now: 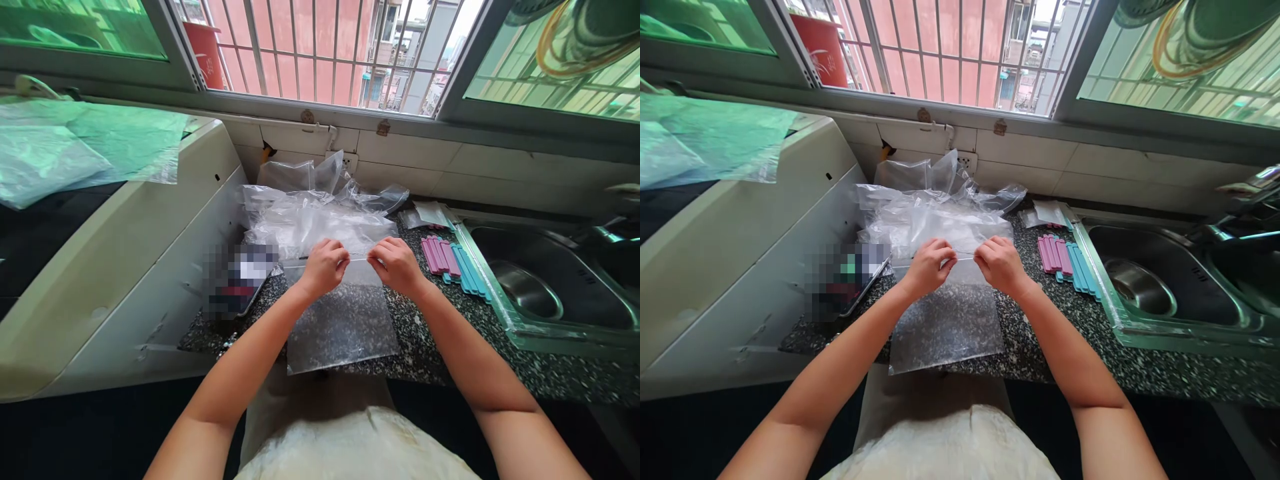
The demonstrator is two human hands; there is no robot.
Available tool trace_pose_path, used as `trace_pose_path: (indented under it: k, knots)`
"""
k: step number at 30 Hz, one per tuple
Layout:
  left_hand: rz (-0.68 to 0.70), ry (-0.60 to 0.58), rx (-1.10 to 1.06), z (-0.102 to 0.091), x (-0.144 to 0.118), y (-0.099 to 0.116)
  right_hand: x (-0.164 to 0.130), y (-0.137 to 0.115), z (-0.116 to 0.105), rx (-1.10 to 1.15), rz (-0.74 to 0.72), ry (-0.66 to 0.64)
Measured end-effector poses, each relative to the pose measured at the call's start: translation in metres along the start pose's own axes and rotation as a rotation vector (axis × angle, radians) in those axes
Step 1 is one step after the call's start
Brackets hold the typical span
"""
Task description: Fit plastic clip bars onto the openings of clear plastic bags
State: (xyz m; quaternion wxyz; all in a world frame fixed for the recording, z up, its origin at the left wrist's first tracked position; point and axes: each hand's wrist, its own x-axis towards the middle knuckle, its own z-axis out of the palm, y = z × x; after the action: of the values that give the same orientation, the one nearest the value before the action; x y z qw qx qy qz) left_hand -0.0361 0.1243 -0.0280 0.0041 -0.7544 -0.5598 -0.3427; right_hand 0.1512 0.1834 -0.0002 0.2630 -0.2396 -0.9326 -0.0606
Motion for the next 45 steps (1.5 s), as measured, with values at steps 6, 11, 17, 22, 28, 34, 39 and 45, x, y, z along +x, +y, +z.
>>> trace_pose_path:
  k: [6, 11, 17, 22, 28, 34, 39, 45]
  knots:
    - [-0.01, 0.034, -0.051, 0.01, -0.013, -0.008, -0.001, 0.0, 0.007, 0.001, -0.019, -0.05]
    - [-0.012, 0.051, -0.067, 0.008, -0.017, -0.012, -0.001, 0.003, 0.006, 0.055, 0.019, -0.042]
    - [-0.018, 0.04, -0.057, 0.008, -0.016, -0.009, -0.001, 0.009, 0.007, 0.098, 0.014, -0.053]
    - [-0.016, 0.039, -0.074, 0.009, -0.017, -0.008, -0.001, 0.008, 0.009, 0.049, 0.002, -0.027]
    - [-0.021, 0.043, -0.111, 0.008, -0.016, -0.007, -0.001, 0.006, 0.006, 0.023, -0.008, -0.015]
    - [-0.073, 0.056, -0.101, 0.007, -0.017, -0.003, 0.0, -0.002, 0.007, -0.026, -0.062, 0.007]
    - [-0.005, 0.073, -0.097, 0.009, -0.017, -0.002, 0.0, -0.009, 0.009, -0.046, -0.106, 0.034]
    - [0.037, 0.076, -0.152, 0.011, -0.017, -0.003, 0.0, -0.009, 0.01, -0.027, -0.107, 0.054]
